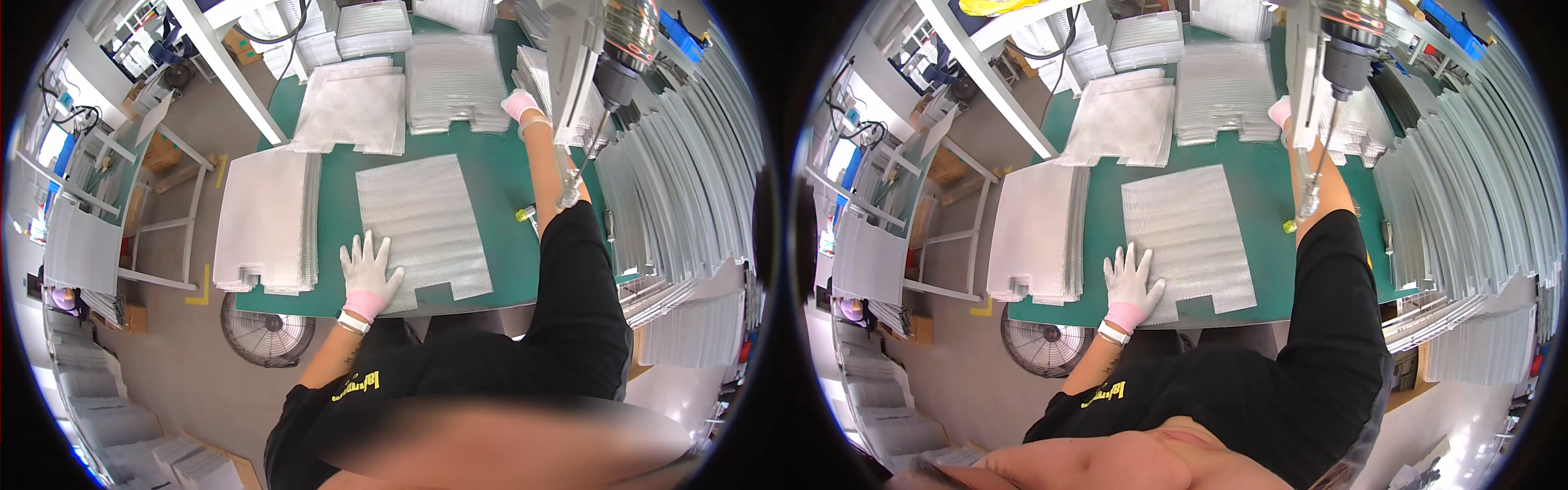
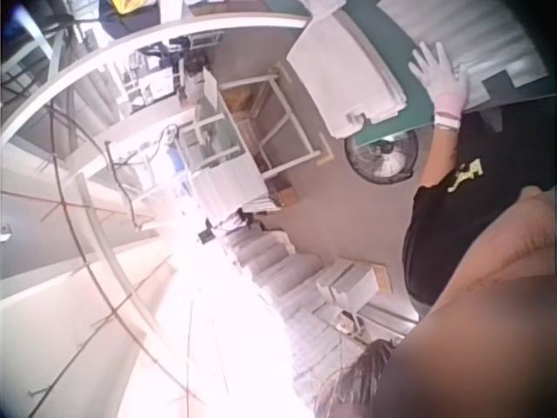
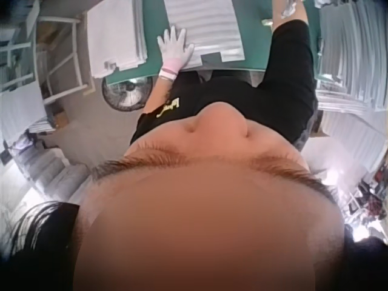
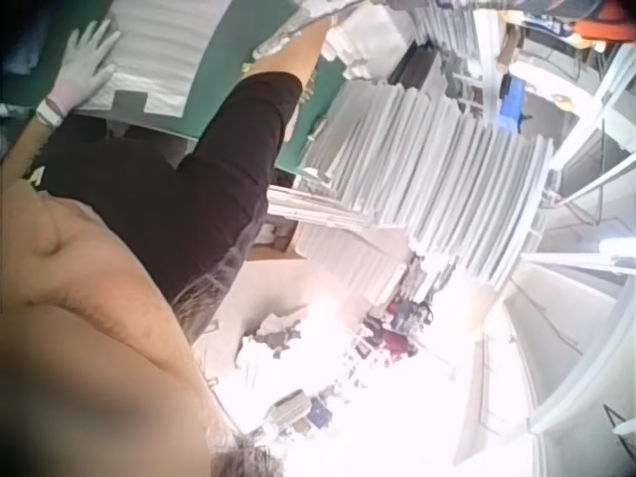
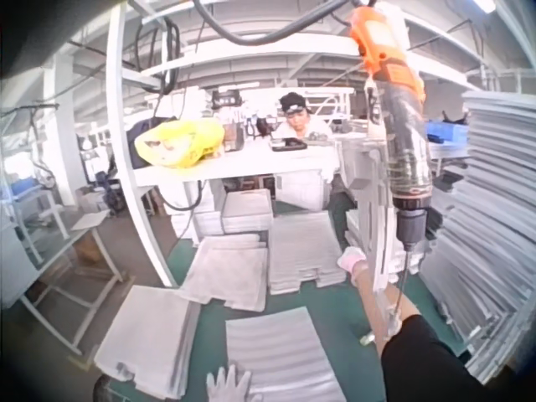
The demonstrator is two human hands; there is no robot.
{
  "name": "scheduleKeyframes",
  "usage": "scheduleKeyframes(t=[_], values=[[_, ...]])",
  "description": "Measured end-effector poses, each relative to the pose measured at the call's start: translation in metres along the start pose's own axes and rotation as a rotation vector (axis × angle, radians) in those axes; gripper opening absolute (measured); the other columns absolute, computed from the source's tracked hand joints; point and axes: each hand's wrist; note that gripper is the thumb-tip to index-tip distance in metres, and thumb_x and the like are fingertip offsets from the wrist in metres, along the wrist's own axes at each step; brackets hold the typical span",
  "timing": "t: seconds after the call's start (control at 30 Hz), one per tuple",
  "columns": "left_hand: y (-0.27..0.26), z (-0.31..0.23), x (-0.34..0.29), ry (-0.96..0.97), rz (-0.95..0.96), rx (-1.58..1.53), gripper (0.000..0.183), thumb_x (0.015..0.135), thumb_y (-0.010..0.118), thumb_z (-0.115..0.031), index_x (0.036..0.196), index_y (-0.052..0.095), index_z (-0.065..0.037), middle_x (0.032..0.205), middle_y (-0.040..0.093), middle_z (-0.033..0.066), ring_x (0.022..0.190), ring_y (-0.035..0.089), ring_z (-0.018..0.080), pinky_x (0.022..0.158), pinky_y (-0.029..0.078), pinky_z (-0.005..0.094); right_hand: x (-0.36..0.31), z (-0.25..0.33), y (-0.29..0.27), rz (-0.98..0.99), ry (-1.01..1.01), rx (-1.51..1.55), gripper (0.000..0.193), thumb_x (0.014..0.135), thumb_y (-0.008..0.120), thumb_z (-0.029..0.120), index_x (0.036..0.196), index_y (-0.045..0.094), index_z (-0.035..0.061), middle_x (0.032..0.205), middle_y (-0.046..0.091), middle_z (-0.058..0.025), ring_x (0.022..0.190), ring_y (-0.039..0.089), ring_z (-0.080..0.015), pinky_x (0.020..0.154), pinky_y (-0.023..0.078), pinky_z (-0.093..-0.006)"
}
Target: Assemble metal mesh filters by fitting components into a frame and securing them using a mallet and an electric screwdriver.
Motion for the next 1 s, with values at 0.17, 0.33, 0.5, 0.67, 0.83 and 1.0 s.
scheduleKeyframes(t=[0.17,0.33,0.5,0.67,0.83,1.0], values=[[0.000,-0.009,0.013,0.104,-0.030,-0.026,0.071,0.088,0.058,-0.050,0.149,0.044,-0.015,0.156,0.031,0.0205,0.145,0.027,0.0417,0.118,0.014,0.0606,-0.033,-0.012,-0.030,-0.023,0.414,0.421,0.060,0.081,0.067,0.046,0.128,0.066,0.0094,0.136,0.060,-0.0165,0.126,0.059,-0.0312,0.104,0.048,-0.0414],[-0.003,-0.009,0.012,0.093,-0.023,-0.026,0.071,0.089,0.057,-0.050,0.149,0.044,-0.015,0.156,0.031,0.0204,0.145,0.027,0.0415,0.119,0.014,0.0604,-0.052,0.021,-0.047,0.011,0.489,0.415,0.066,0.077,0.073,0.044,0.133,0.062,0.0117,0.144,0.055,-0.0121,0.127,0.058,-0.0301,0.105,0.048,-0.0398],[-0.004,-0.009,0.014,0.098,-0.027,-0.029,0.070,0.089,0.057,-0.050,0.149,0.044,-0.015,0.157,0.031,0.0200,0.145,0.028,0.0412,0.119,0.014,0.0601,-0.039,0.026,-0.045,0.012,0.543,0.381,0.057,0.082,0.067,0.031,0.136,0.060,0.0144,0.142,0.056,-0.0107,0.131,0.055,-0.0279,0.106,0.046,-0.0426],[-0.006,-0.010,0.015,0.095,-0.007,-0.030,0.071,0.089,0.057,-0.050,0.149,0.044,-0.016,0.157,0.031,0.0200,0.145,0.027,0.0410,0.119,0.014,0.0599,-0.021,0.023,-0.035,0.032,0.568,0.382,0.060,0.082,0.067,0.029,0.140,0.056,0.0160,0.149,0.049,-0.0096,0.137,0.048,-0.0293,0.113,0.037,-0.0475],[-0.004,-0.007,0.012,0.081,-0.011,-0.048,0.071,0.089,0.057,-0.050,0.149,0.044,-0.015,0.156,0.032,0.0206,0.145,0.027,0.0414,0.118,0.014,0.0602,-0.047,0.048,-0.063,0.029,0.550,0.212,0.064,0.082,0.069,0.032,0.142,0.052,0.0187,0.146,0.049,-0.0106,0.139,0.044,-0.0277,0.115,0.029,-0.0561],[-0.005,-0.008,0.013,0.104,-0.038,-0.072,0.070,0.089,0.058,-0.048,0.148,0.044,-0.014,0.155,0.033,0.0216,0.145,0.027,0.0421,0.118,0.014,0.0607,-0.037,0.040,-0.073,-0.384,0.371,0.283,0.065,0.081,0.068,0.023,0.144,0.050,0.0157,0.136,0.053,-0.0157,0.129,0.053,-0.0342,0.110,0.039,-0.0475]])
Point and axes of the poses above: each hand's wrist, its own x-axis towards the middle knuckle, its own y-axis out of the palm, z = x × y
